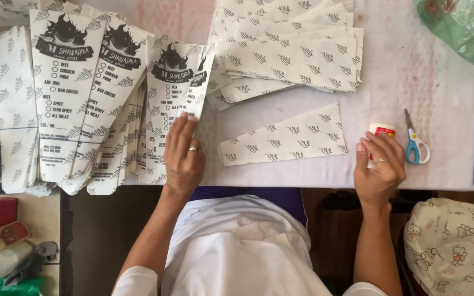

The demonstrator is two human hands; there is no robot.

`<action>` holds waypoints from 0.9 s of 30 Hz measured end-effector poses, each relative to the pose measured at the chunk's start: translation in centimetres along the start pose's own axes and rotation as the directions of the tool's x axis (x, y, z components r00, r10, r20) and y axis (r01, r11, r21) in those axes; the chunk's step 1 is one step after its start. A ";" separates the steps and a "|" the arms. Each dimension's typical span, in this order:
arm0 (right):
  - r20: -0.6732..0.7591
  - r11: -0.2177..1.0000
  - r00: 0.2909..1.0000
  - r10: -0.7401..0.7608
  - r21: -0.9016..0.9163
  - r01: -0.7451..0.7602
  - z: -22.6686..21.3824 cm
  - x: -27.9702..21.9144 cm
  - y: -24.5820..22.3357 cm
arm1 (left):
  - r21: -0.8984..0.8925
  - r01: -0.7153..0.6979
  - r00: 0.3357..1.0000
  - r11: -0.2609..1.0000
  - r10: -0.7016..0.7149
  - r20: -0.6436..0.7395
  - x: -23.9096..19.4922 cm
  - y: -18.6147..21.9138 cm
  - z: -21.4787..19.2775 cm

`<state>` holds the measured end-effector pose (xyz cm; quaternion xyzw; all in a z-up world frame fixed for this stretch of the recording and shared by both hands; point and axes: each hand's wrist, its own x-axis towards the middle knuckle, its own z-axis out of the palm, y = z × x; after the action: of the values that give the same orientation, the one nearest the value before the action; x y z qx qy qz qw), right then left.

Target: Applying glue to paper wrappers and folding them into a specific shape.

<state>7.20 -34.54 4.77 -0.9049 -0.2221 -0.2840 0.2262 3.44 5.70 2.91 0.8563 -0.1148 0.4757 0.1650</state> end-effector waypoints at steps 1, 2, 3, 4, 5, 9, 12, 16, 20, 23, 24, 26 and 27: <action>-0.026 0.999 0.999 0.035 -0.038 -0.036 -0.3 0.1 -0.3 | -0.069 0.009 0.995 0.998 -0.002 0.098 -0.1 0.6 -0.5; -0.053 0.995 0.996 0.068 -0.075 -0.072 -0.6 0.1 -0.6 | -0.137 0.024 0.981 0.990 0.003 0.195 -0.2 1.1 -1.0; -0.052 0.995 0.996 0.070 -0.074 -0.073 -0.8 -0.3 -0.1 | -0.137 0.025 0.981 0.990 0.002 0.196 -0.3 0.9 -1.0; -0.018 0.976 0.985 0.169 -0.137 -0.170 -1.0 -0.8 0.4 | -0.168 0.064 0.979 0.984 -0.029 0.201 -0.4 0.7 -1.1; 0.010 0.944 0.963 0.268 -0.203 -0.261 -1.2 -1.3 0.9 | -0.199 0.102 0.976 0.975 -0.060 0.207 -0.6 0.5 -1.1; 0.090 0.822 0.823 0.561 -0.184 -0.539 -2.2 -0.5 1.3 | -0.190 0.068 0.995 0.979 -0.054 0.078 2.4 -1.9 -1.8; 0.232 0.687 0.646 0.727 -0.231 -0.689 -2.8 0.7 1.4 | -0.103 -0.003 1.000 0.995 0.002 -0.017 4.5 -1.9 -2.4; 0.268 0.387 0.371 0.889 -0.007 -0.922 -2.0 0.7 1.9 | -0.002 0.101 0.939 0.995 -0.094 0.332 1.1 -0.8 -1.4; 0.324 0.170 0.407 0.854 0.565 -0.807 -1.6 -0.2 2.3 | 0.076 0.113 0.851 0.991 -0.136 0.507 -2.4 2.4 -0.6; 0.257 0.208 0.442 0.860 0.614 -0.761 -1.9 -1.4 3.0 | 0.046 0.104 0.875 0.994 -0.113 0.470 -3.5 3.0 -1.2; 0.258 0.210 0.445 0.858 0.614 -0.761 -2.0 -1.5 3.0 | 0.048 0.106 0.876 0.993 -0.116 0.468 -3.8 2.6 -1.0; 0.222 0.236 0.468 0.855 0.638 -0.733 -2.0 -1.7 2.9 | -0.003 0.126 0.934 0.992 -0.118 0.337 -4.2 1.6 -0.8; 0.221 0.235 0.467 0.857 0.638 -0.733 -1.9 -1.6 2.8 | -0.005 0.125 0.934 0.992 -0.116 0.338 -3.9 0.8 -0.6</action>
<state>6.72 -38.29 4.43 -0.7152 0.2072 -0.1081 0.6587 0.61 5.39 -0.01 0.9283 -0.0949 0.3097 0.1829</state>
